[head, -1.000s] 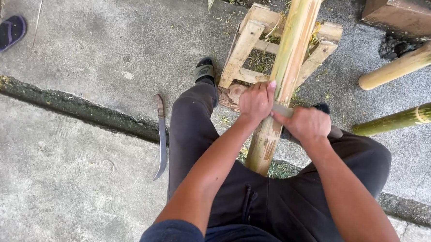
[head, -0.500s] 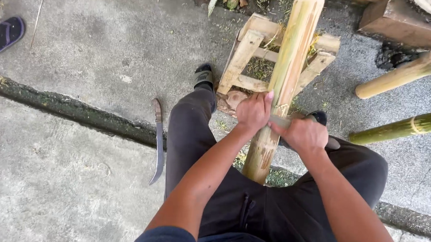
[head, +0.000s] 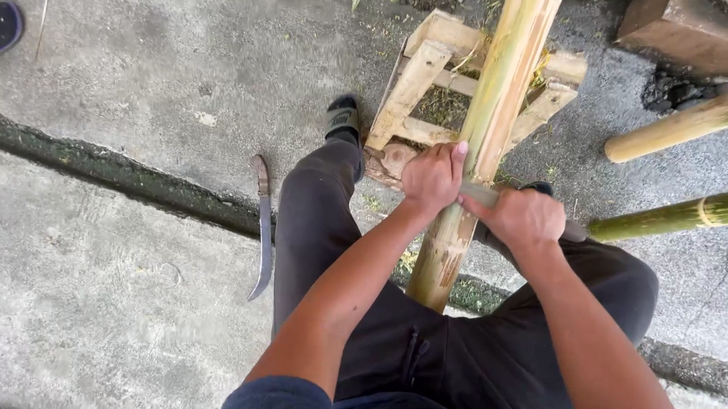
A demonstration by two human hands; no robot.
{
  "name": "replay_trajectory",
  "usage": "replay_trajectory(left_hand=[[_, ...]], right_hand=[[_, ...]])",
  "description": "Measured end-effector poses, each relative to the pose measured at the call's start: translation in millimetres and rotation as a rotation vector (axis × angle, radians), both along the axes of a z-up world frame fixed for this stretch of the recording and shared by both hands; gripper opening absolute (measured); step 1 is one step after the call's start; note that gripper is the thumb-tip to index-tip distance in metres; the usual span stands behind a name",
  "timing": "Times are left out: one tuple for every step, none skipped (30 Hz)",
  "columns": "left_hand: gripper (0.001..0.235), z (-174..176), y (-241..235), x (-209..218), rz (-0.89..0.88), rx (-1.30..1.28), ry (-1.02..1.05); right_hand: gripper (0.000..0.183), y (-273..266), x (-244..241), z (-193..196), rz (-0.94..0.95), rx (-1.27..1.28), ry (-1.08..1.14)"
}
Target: Scraping the outer layer of a bamboo pole with a knife.
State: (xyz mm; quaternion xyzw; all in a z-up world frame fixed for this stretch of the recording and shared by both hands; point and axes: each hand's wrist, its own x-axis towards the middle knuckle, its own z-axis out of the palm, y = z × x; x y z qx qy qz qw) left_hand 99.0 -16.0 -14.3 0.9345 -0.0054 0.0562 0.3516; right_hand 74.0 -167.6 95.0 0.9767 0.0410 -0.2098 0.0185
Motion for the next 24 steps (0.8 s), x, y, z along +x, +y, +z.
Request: replay_trajectory(left_hand=[[0.065,-2,-1,5,-0.006,0.017,0.048],[0.064,-4,-2,10,-0.012,0.035,0.096],[0.064,-2,-3,20,-0.011,0.033,0.095],[0.064,1,-4,30,-0.007,0.049,0.066],[0.064,3,-6,32,-0.010,0.063,0.053],[0.064,4,-6,27,-0.014,0.060,0.067],[0.065,5,-5,34,-0.021,0.047,0.100],[0.065,7,-3,40,-0.028,0.034,0.132],[0.065,3,-3,39,-0.028,0.033,0.137],[0.067,-1,-4,37,-0.022,0.036,0.076],[0.069,-7,-4,31,-0.017,0.039,0.019],[0.069,-5,-4,29,-0.018,0.038,0.027],[0.070,-3,-4,31,-0.028,0.034,0.048],[0.070,1,-4,32,-0.038,0.031,0.069],[0.070,0,-4,33,-0.037,0.030,0.070],[0.070,-1,-4,33,-0.037,0.034,0.073],[0.070,-1,-4,33,-0.037,0.037,0.075],[0.070,-2,-4,33,-0.036,0.037,0.075],[0.069,-2,-4,33,-0.026,0.044,0.048],[0.069,-3,-4,34,-0.016,0.051,0.021],[0.069,-1,-4,33,-0.018,0.051,0.024],[0.068,1,-4,32,-0.013,0.024,-0.003],[0.068,3,-4,32,-0.006,-0.003,-0.033],[0.068,3,-4,33,-0.006,-0.002,-0.032]], right_hand=[[0.080,0,5,1,-0.010,-0.020,0.020],[0.082,1,9,2,-0.020,-0.040,0.040],[0.082,1,17,2,-0.018,-0.041,0.038],[0.084,0,25,1,-0.021,-0.048,0.033],[0.085,-1,26,1,-0.029,-0.056,0.042],[0.085,-3,20,1,-0.032,-0.059,0.056],[0.086,-3,23,0,-0.021,-0.063,0.058],[0.088,-3,26,-1,-0.010,-0.067,0.060],[0.088,-1,28,2,-0.010,-0.068,0.064],[0.088,0,30,5,-0.013,-0.076,0.082],[0.088,1,28,6,-0.017,-0.085,0.104],[0.088,1,26,4,-0.017,-0.087,0.112],[0.088,1,28,3,-0.028,-0.080,0.107],[0.087,1,29,3,-0.040,-0.073,0.101],[0.087,1,29,3,-0.039,-0.073,0.101],[0.087,1,29,3,-0.042,-0.069,0.100],[0.088,1,28,3,-0.044,-0.064,0.098],[0.088,1,28,3,-0.043,-0.064,0.098],[0.088,1,29,3,-0.041,-0.069,0.093],[0.088,1,29,3,-0.039,-0.073,0.089],[0.088,1,28,2,-0.041,-0.073,0.092],[0.087,1,26,1,-0.041,-0.077,0.090],[0.087,0,26,0,-0.039,-0.081,0.085],[0.087,0,26,0,-0.038,-0.080,0.085]])
